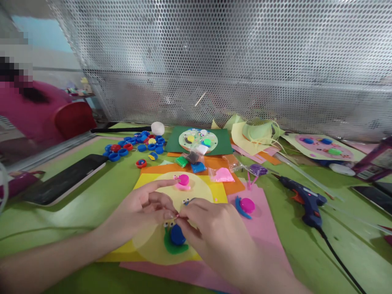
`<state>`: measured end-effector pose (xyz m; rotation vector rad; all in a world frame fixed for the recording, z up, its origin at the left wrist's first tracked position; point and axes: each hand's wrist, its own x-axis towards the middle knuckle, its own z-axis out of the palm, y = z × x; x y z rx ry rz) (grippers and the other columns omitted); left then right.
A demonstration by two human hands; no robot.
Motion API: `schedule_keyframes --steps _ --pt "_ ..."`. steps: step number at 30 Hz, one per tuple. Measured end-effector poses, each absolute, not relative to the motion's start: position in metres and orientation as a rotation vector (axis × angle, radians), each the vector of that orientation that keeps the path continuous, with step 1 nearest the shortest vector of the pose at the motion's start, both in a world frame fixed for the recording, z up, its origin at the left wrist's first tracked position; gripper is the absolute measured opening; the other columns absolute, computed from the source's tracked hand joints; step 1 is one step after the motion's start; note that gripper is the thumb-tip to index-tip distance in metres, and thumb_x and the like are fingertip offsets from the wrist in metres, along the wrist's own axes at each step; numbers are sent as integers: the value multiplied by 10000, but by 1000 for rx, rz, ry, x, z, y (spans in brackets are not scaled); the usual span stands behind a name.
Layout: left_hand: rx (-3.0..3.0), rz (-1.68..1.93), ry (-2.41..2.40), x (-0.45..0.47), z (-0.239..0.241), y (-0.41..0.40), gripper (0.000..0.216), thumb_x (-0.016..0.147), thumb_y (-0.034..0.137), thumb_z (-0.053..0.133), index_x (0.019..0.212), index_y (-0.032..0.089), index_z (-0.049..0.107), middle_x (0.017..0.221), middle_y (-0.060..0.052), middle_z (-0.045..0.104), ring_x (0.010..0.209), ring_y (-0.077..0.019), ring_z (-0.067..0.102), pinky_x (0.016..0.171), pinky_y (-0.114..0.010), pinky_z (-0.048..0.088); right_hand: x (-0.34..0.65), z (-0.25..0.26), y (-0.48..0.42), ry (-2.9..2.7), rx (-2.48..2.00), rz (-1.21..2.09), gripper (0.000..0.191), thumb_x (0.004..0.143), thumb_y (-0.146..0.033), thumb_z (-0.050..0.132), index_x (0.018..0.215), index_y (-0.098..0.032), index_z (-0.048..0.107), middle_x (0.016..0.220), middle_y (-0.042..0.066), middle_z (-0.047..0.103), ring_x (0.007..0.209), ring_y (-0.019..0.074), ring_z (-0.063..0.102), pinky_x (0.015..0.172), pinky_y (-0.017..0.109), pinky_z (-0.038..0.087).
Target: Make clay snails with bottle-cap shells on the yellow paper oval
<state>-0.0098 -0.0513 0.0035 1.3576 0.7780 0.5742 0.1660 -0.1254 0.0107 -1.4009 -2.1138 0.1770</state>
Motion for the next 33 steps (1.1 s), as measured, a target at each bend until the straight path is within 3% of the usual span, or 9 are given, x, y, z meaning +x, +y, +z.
schedule_keyframes --steps 18,26,33 --pt "1328 563 828 -8 5 -53 615 692 289 713 1238 206 443 767 1 628 699 -143 581 706 -290 444 168 4 -124 -2096 -1431 157 224 873 -231 440 734 -205 613 671 -21 612 506 84 527 459 206 393" --pt "1334 576 840 -8 4 -52 601 689 284 712 1229 218 458 760 -4 648 713 -159 603 694 -288 453 168 8 -125 -2144 -1391 -75 266 905 -270 420 775 -187 637 700 11 644 521 91 566 495 208 423" --pt "1337 570 838 -8 2 -53 513 696 284 712 1158 206 502 733 0 655 716 -152 611 709 -275 453 168 8 -126 -2222 -1294 -235 292 913 -176 384 765 -160 635 718 27 656 595 111 611 488 227 409"
